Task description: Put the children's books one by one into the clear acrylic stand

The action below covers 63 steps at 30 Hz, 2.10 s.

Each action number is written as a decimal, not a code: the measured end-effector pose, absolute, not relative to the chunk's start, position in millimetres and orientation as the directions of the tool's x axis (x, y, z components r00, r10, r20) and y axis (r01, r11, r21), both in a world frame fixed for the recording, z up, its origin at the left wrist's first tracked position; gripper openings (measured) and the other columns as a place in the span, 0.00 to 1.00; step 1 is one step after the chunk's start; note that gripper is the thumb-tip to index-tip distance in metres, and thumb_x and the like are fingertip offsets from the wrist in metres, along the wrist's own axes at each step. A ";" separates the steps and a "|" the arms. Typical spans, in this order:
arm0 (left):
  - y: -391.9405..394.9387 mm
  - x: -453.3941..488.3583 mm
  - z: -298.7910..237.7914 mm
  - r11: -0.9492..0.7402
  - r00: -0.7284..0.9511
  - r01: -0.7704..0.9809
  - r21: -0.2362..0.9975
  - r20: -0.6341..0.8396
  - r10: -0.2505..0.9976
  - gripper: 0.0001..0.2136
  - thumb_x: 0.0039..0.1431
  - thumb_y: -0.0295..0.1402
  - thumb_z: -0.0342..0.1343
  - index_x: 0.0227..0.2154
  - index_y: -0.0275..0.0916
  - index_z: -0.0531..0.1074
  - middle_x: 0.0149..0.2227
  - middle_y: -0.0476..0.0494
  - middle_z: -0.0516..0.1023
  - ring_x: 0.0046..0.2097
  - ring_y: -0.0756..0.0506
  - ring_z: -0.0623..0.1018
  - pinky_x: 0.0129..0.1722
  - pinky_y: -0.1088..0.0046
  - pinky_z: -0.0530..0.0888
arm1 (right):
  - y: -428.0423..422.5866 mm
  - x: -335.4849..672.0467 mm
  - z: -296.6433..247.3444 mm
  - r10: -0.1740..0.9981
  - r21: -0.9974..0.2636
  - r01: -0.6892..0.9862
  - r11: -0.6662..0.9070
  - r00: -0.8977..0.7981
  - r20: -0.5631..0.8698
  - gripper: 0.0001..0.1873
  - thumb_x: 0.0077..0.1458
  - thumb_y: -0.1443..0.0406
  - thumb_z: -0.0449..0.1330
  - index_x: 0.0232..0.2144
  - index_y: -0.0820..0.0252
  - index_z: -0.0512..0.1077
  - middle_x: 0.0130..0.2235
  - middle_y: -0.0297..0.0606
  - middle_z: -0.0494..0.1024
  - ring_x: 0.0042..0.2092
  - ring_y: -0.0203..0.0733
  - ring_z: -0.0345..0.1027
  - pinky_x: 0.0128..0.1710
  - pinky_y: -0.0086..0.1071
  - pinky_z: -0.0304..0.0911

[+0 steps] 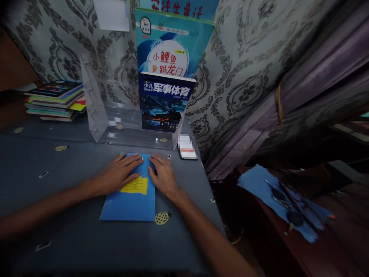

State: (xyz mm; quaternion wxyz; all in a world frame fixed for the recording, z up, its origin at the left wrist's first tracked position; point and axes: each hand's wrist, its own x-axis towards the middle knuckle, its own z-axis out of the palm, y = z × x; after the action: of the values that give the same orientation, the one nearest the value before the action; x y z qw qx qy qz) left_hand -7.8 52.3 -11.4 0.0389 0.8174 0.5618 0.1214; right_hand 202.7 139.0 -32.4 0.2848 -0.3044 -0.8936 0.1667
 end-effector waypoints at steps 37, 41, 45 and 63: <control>57.4 -28.5 -16.2 -0.489 0.454 0.806 0.333 0.182 0.872 0.23 0.73 0.44 0.41 0.64 0.40 0.65 0.68 0.37 0.63 0.70 0.40 0.61 0.69 0.49 0.54 | 25.8 273.9 -23.0 0.463 -0.301 0.375 0.877 -0.829 0.313 0.29 0.68 0.64 0.53 0.69 0.61 0.56 0.68 0.53 0.63 0.69 0.49 0.56 0.66 0.52 0.60; 48.7 -39.2 -15.1 -0.501 0.495 0.810 0.305 0.103 0.863 0.27 0.74 0.48 0.37 0.68 0.41 0.58 0.72 0.40 0.56 0.73 0.41 0.54 0.71 0.50 0.48 | 21.4 274.7 -22.3 0.453 -0.290 0.369 0.883 -0.830 0.324 0.32 0.68 0.63 0.54 0.70 0.61 0.53 0.67 0.54 0.64 0.69 0.49 0.57 0.66 0.53 0.60; 29.5 -35.8 -16.1 -0.494 0.497 0.826 0.271 0.062 0.866 0.27 0.74 0.48 0.35 0.69 0.42 0.56 0.73 0.41 0.52 0.73 0.40 0.50 0.71 0.49 0.46 | 8.1 278.4 -19.6 0.430 -0.273 0.352 0.895 -0.842 0.326 0.33 0.67 0.61 0.55 0.70 0.62 0.53 0.67 0.54 0.64 0.69 0.49 0.56 0.65 0.54 0.60; -44.7 -9.5 -3.2 -0.494 0.504 0.747 0.445 0.106 0.857 0.25 0.73 0.48 0.42 0.67 0.46 0.59 0.72 0.44 0.56 0.73 0.41 0.54 0.72 0.49 0.49 | -40.7 288.3 -20.7 0.342 -0.226 0.257 0.940 -0.707 0.619 0.20 0.65 0.69 0.55 0.56 0.55 0.74 0.44 0.44 0.83 0.46 0.48 0.75 0.43 0.43 0.75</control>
State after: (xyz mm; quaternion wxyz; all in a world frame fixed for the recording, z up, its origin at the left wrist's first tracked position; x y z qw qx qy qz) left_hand -9.5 -44.7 -3.2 0.1738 0.8496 0.4720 0.1587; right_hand 288.3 -40.7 -20.7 0.3466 -0.1625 -0.9218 0.0614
